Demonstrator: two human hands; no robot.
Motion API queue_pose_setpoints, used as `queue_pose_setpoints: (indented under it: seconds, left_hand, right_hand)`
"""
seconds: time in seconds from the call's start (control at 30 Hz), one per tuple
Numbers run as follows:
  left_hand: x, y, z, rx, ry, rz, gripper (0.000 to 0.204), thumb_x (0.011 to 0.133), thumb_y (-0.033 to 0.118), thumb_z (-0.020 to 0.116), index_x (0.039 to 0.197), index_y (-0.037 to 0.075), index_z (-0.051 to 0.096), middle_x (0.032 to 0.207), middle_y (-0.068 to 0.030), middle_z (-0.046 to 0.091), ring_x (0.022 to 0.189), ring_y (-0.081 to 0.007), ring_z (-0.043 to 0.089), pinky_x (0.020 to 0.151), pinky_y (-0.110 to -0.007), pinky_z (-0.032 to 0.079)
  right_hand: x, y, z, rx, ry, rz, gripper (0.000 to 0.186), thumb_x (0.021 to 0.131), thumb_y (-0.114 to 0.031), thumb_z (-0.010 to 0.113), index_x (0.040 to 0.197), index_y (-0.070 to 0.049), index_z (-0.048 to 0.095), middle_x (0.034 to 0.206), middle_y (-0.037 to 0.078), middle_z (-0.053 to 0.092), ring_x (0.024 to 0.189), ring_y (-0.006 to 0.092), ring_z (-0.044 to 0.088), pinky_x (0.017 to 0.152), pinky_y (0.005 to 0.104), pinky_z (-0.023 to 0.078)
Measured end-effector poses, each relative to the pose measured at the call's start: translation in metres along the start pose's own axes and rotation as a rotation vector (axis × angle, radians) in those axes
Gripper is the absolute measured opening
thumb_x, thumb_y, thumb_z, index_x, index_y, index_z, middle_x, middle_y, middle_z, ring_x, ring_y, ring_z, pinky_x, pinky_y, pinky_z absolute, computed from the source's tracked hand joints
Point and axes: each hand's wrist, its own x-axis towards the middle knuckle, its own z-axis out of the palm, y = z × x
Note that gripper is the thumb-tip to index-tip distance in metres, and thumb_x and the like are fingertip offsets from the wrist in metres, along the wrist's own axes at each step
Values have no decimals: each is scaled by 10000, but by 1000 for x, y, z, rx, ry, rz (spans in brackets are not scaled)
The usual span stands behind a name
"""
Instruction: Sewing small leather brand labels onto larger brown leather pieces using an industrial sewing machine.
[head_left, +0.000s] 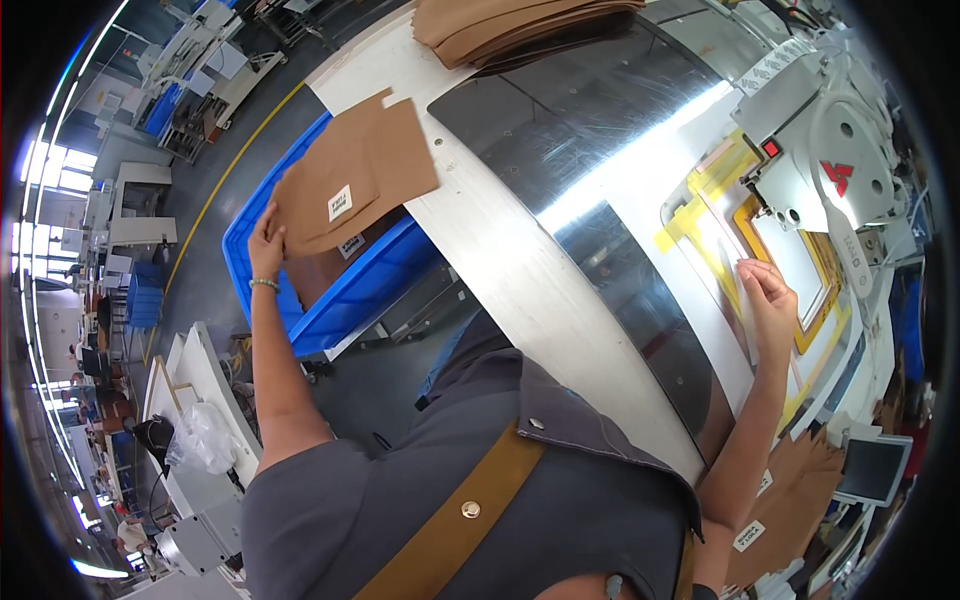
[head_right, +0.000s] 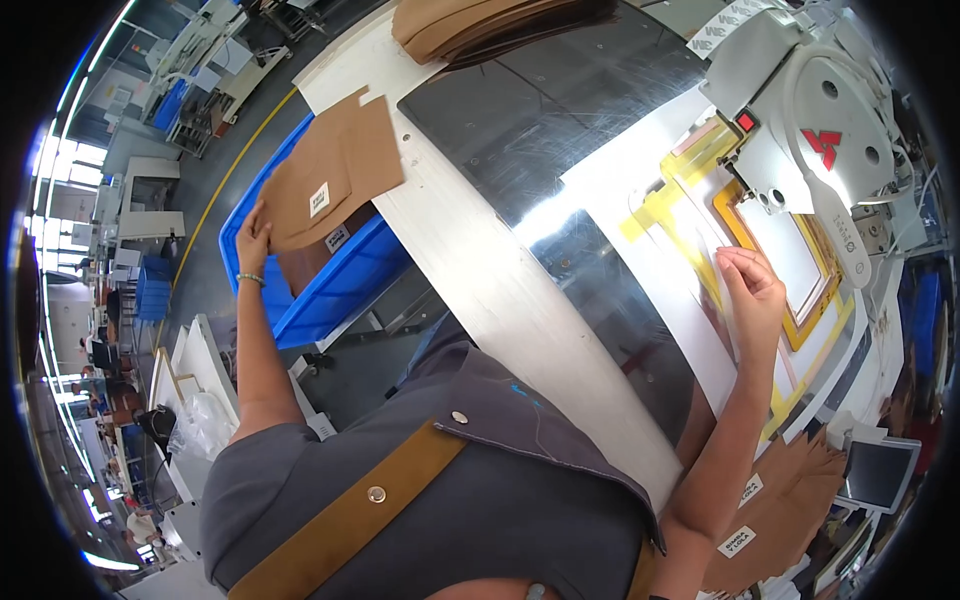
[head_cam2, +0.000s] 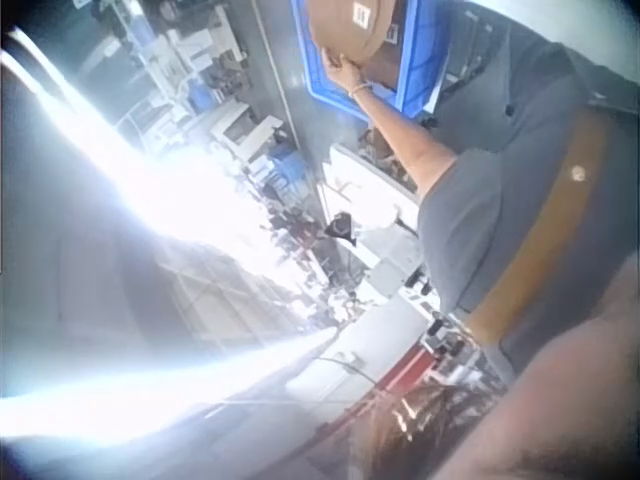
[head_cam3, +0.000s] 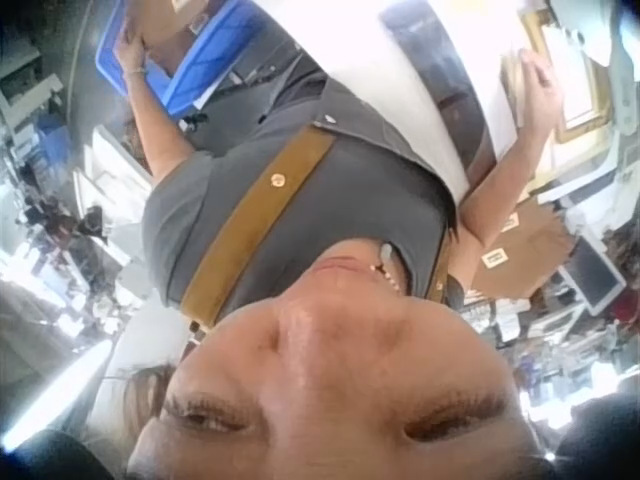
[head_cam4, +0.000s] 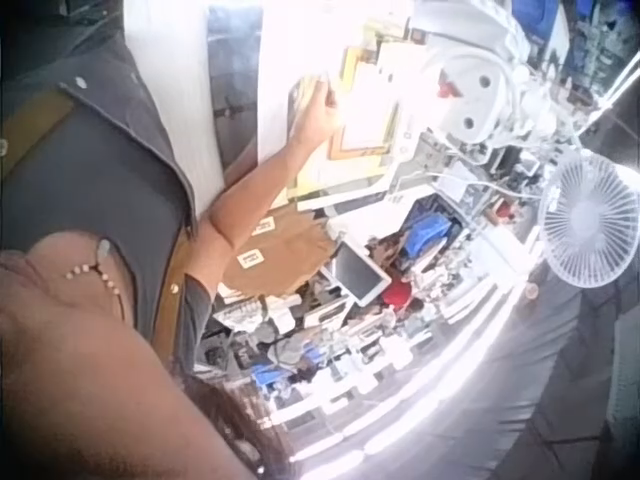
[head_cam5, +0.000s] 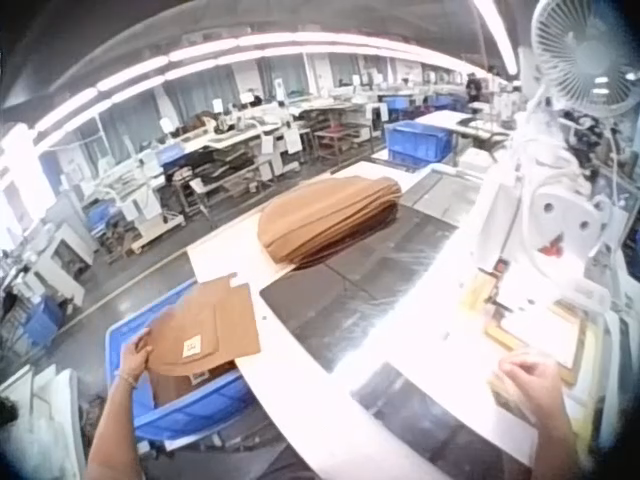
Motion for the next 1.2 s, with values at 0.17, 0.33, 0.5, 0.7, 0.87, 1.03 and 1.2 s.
queue_pose_setpoints:
  seconds: [0.17, 0.33, 0.5, 0.7, 0.87, 1.03, 1.2]
  left_hand:
    - [-36, -98, 33, 592, -229, -385, 591, 888, 104, 747, 1468, 57, 642, 1515, -268, 600, 1419, -370, 582, 1180, -433, 472]
    - [27, -23, 67, 705, 231, -57, 549, 902, 222, 787, 1395, 12, 669, 1489, -330, 579, 1371, -412, 602, 1155, -490, 479]
    - [98, 213, 148, -218, 204, 538, 301, 1072, 97, 630, 1354, 10, 692, 1428, -146, 680, 1262, -186, 660, 999, -326, 546]
    - [11, 429, 270, -356, -675, 943, 334, 1051, 115, 649, 1375, 50, 695, 1435, -146, 692, 1367, -305, 621, 1168, -384, 456]
    - [-61, 489, 339, -51, -817, 1331, 436, 1023, 267, 698, 1411, 71, 685, 1582, -205, 549, 1547, -422, 382, 1272, -510, 300]
    - [-86, 505, 374, 108, -759, 1416, 756, 1049, 633, 523, 1463, 10, 635, 1678, -308, 351, 1597, -447, 261, 1302, -567, 187]
    - [-85, 507, 379, 128, -810, 1427, 774, 1046, 626, 511, 1470, -17, 595, 1681, -321, 338, 1602, -474, 242, 1294, -562, 184]
  right_hand:
    - [-4, -4, -1, 141, 67, 38, 119, 978, 25, 698, 1068, 57, 768, 1091, 53, 728, 990, 105, 681, 888, 229, 525]
    - [-7, -17, -44, 1, -116, 241, 41, 967, 22, 680, 946, 26, 715, 1012, 21, 698, 906, 82, 650, 818, 228, 507]
    - [8, -25, -90, 90, -67, -119, 97, 983, -51, 679, 977, 23, 741, 1013, 26, 713, 925, 116, 636, 866, 270, 493]
    - [28, -21, -96, -265, -106, 230, 175, 1006, -65, 649, 1106, -27, 787, 1076, 50, 785, 1027, 147, 691, 992, 305, 523]
    - [31, -5, -78, -264, -88, 289, 225, 988, -95, 621, 1094, -70, 818, 1108, 110, 764, 1014, 215, 697, 945, 335, 536]
    - [43, -5, -61, -193, -53, 184, 260, 946, -109, 624, 1090, -111, 841, 1112, 173, 779, 1032, 274, 716, 949, 381, 552]
    - [58, -7, -39, -184, -74, 174, 252, 937, -110, 637, 1083, -121, 843, 1121, 165, 779, 1070, 278, 714, 966, 387, 553]
